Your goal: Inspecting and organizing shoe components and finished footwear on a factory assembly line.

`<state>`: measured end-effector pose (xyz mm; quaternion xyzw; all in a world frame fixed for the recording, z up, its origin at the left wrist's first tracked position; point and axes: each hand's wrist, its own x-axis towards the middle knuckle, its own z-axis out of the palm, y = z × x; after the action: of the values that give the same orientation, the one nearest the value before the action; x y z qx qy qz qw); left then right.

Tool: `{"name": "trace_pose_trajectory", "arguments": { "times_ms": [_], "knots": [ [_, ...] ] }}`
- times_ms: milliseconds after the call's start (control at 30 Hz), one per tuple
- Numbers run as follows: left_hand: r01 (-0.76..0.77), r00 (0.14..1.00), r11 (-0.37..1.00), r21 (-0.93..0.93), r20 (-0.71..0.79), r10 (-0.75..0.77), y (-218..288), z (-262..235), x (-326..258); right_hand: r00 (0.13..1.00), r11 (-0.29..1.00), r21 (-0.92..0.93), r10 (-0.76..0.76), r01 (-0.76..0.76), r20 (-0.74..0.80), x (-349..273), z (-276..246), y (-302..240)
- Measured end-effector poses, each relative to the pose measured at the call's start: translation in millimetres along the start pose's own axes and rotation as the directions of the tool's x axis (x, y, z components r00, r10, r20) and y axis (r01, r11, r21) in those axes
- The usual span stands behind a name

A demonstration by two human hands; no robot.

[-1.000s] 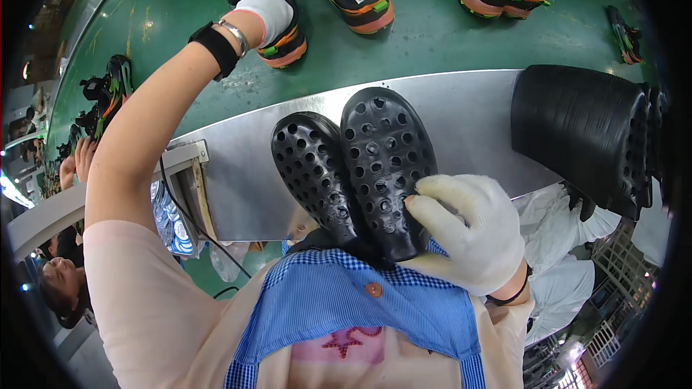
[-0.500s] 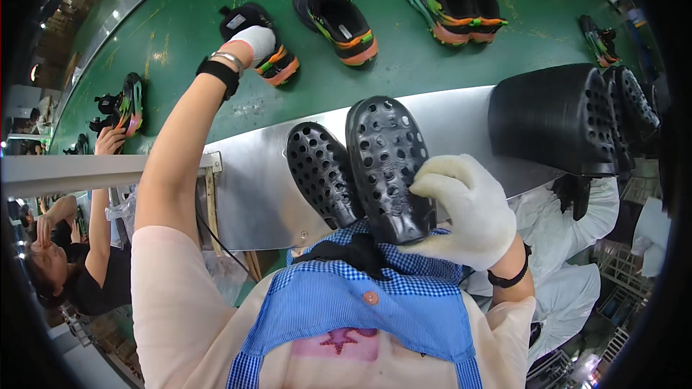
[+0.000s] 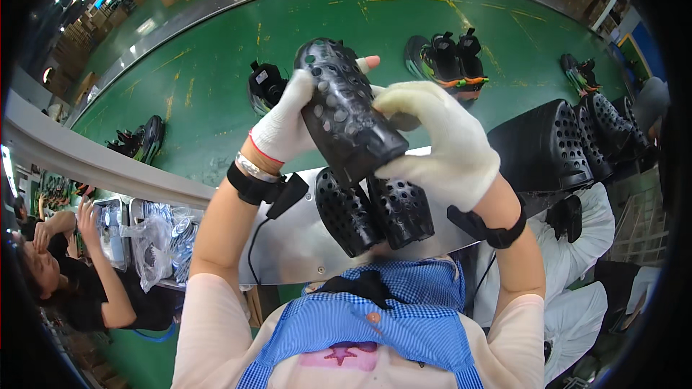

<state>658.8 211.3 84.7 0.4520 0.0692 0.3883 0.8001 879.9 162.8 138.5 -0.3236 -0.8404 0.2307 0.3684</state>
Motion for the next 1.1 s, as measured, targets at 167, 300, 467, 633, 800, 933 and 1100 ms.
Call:
{"name": "trace_pose_trajectory", "arguments": {
  "times_ms": [167, 300, 467, 633, 800, 933, 1100],
  "knots": [
    [-0.026, 0.948, 0.961, 0.276, -0.297, 0.111, 10, -6, 3, 0.966, 0.964, 0.069, 0.253, -0.257, 0.058, 12, 8, 11],
    [-0.132, 0.929, 0.975, 0.176, -0.321, 0.184, 6, -26, 7, 0.947, 0.928, -0.196, 0.322, -0.315, 0.002, 34, 16, 16],
    [-0.201, 0.909, 0.974, 0.106, -0.35, 0.226, 1, -39, 20, 0.886, 0.835, -0.341, 0.463, -0.433, 0.008, 53, 20, 29],
    [-0.177, 0.904, 0.98, 0.09, -0.378, 0.198, 1, -56, 32, 0.876, 0.774, -0.467, 0.481, -0.428, -0.006, 63, 34, 49],
    [-0.092, 0.911, 0.993, 0.079, -0.396, 0.116, -8, -71, 47, 0.916, 0.8, -0.462, 0.391, -0.384, -0.086, 68, 33, 71],
    [0.333, 0.901, 0.501, 0.799, -0.426, 0.08, -28, -87, 40, 0.8, 0.623, -0.63, 0.6, -0.464, 0.004, 81, 23, 84],
    [0.427, 0.895, -0.103, 0.898, -0.404, 0.19, -97, -106, 37, 0.732, 0.714, -0.468, 0.655, -0.52, 0.186, 80, 20, 103]
  ]
}}
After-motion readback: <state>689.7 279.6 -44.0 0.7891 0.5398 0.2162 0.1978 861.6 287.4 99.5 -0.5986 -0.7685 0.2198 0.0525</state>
